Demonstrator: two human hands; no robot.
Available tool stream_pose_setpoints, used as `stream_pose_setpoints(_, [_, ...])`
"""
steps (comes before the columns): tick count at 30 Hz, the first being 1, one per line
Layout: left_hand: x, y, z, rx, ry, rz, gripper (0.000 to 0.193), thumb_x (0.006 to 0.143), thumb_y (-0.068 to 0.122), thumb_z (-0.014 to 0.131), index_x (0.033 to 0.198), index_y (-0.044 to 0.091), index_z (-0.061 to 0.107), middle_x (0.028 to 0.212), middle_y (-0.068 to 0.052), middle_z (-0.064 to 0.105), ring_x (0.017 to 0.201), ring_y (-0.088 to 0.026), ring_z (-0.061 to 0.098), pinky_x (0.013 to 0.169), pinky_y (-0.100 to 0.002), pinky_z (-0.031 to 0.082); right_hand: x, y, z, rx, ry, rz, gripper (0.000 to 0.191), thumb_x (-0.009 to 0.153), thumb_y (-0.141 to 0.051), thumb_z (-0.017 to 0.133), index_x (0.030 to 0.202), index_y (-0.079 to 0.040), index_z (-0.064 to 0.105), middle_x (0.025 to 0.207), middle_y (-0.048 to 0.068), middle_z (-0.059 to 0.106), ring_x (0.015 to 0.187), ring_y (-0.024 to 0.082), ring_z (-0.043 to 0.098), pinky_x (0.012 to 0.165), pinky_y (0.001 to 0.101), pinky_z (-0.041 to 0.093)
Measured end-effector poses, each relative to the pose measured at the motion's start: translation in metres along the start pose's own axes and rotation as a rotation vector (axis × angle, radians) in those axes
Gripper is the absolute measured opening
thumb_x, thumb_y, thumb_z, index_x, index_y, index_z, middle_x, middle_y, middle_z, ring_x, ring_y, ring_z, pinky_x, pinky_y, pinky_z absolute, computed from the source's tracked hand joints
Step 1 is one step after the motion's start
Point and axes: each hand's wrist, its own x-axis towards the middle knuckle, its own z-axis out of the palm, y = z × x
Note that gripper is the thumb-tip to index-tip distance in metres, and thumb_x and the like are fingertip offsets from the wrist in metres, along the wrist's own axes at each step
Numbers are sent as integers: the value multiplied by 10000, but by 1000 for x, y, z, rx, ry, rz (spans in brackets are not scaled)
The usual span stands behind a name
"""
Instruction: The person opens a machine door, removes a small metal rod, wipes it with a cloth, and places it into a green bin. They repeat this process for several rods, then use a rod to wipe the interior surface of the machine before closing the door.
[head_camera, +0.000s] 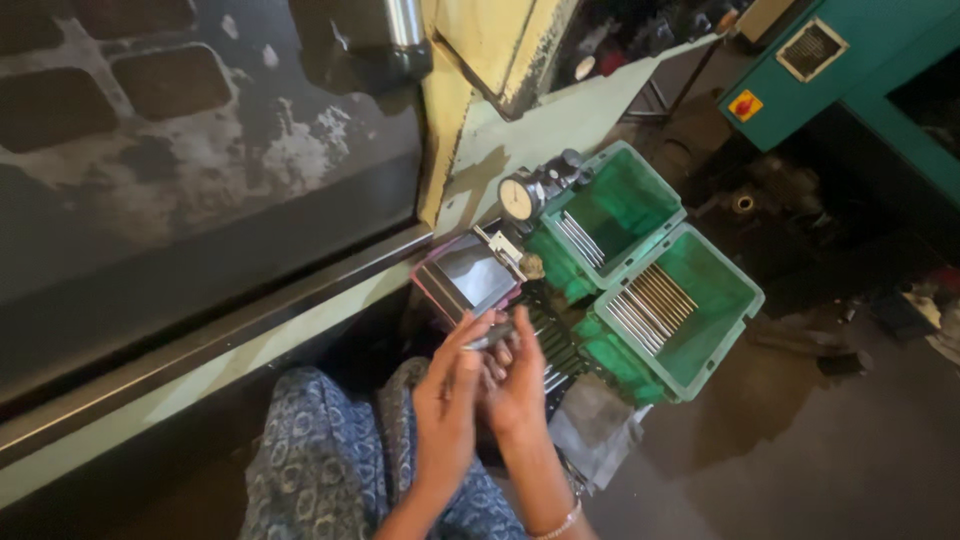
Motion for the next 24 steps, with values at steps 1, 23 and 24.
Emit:
stream_pose_setpoints(1, [2, 2, -4, -143, 25, -58, 381, 1073, 209, 491, 1270, -50, 689, 1348, -185, 709, 1354, -272, 588, 1175, -382, 404, -7, 0, 8, -12, 63, -18, 306, 1050, -380, 581, 1099, -83, 631, 693, 15, 518, 555, 133, 479, 499, 271, 408])
stream_pose_setpoints(23, [73, 9, -80, 195, -13, 37, 246, 909, 55, 670, 1142, 2, 732, 1036, -71, 732, 966, -120, 689, 884, -255, 534, -11, 60, 89, -1473, 99, -311, 423, 1022, -315, 534, 1261, 3, 678, 878, 64, 719, 665, 86, 627, 581, 231, 498])
stream_pose_setpoints(24, [76, 14, -83, 275, 36, 83, 257, 895, 52, 693, 1142, 0, 742, 994, -80, 694, 929, -125, 672, 853, -259, 531, -9, 60, 88, -1378, 162, -369, 440, 1026, -338, 521, 1245, 8, 683, 858, 69, 703, 644, 95, 604, 561, 240, 480])
